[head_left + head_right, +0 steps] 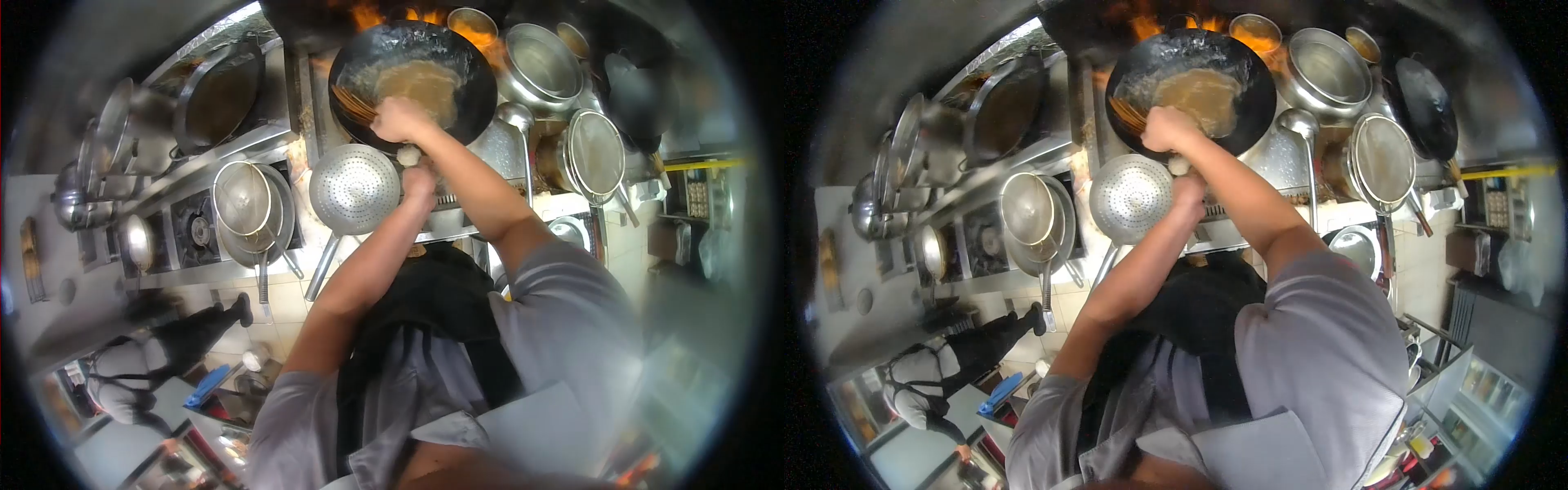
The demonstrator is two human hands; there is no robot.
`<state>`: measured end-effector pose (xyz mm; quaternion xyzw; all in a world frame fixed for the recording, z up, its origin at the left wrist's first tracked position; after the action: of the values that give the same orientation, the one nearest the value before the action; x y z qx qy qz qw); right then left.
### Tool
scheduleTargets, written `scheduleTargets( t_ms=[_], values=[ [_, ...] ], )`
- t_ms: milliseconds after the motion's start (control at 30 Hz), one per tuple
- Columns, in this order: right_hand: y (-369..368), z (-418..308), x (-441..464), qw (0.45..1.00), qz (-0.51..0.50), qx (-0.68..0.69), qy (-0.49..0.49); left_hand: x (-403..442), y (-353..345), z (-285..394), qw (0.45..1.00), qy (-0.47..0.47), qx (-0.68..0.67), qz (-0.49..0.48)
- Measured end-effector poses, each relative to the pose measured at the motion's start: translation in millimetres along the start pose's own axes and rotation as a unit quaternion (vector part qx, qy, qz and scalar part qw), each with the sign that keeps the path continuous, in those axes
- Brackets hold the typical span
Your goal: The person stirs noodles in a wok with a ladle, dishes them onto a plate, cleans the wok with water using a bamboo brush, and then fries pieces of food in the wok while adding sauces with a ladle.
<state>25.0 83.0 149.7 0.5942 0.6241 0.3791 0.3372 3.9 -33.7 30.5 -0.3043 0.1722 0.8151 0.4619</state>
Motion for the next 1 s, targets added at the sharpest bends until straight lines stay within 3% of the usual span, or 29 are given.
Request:
scheduleTargets(
  t_ms=[33,67,100,133,200,267,400,467,533,600,733,833,1000],
  values=[
    [12.8,-5.4,-5.2,0.998,-0.027,-0.006,0.057,16.9,-0.2,-13.0,1.000,-0.006,0.012,-0.026],
    [35.8,-16.3,-2.9,0.993,-0.100,0.036,-0.047,27.0,-4.3,-17.5,0.998,-0.012,0.023,-0.054],
    [32.7,-12.6,21.3,0.988,-0.141,-0.006,-0.064,20.4,-3.9,-13.4,0.997,-0.030,0.063,-0.012],
    [-28.0,32.3,89.7,0.990,-0.021,-0.109,0.093,16.1,-3.2,-12.8,0.998,-0.026,0.065,-0.010],
    [-12.5,39.8,109.6,0.977,0.167,0.041,-0.129,13.8,-3.9,-11.8,0.996,-0.043,0.073,0.010],
    [-7.9,28.9,101.8,0.970,0.198,0.055,-0.130,18.3,-1.5,-10.9,0.997,-0.048,0.055,-0.035],
    [-25.2,38.6,48.6,0.991,0.000,-0.068,0.118,-8.1,-2.2,4.9,0.999,0.002,-0.022,-0.024],
    [11.8,51.1,-14.0,0.992,-0.047,-0.079,0.090,-11.3,-3.8,10.4,0.999,0.019,-0.043,-0.011],
    [73.0,60.1,-46.0,0.978,-0.101,-0.183,0.016,-12.4,-6.5,14.3,0.991,0.074,-0.112,-0.028],
    [91.5,99.2,-28.4,0.962,-0.018,-0.273,-0.013,-8.7,-8.7,14.6,0.989,0.079,-0.123,-0.035],
    [99.2,148.9,41.8,0.953,0.151,-0.261,-0.008,-4.8,-19.3,13.6,0.984,0.100,-0.134,-0.061],
    [128.4,132.1,40.9,0.953,0.181,-0.232,-0.070,0.0,-12.7,14.6,0.999,-0.017,-0.017,0.032],
    [175.0,137.5,-7.8,0.946,0.273,-0.134,-0.114,42.1,11.8,18.7,0.992,-0.103,0.065,0.043]
  ],
)
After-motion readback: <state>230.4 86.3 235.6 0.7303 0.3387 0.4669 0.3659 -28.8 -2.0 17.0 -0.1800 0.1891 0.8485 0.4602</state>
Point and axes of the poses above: each hand's wrist, its own x-axis towards the middle knuckle, its own y-axis out of the back of the hand, z = x × y, the point moved 2 cm from there along x, towards the middle knuckle, and after that the axes turned 14 degrees about z, right-handed, at the moved point
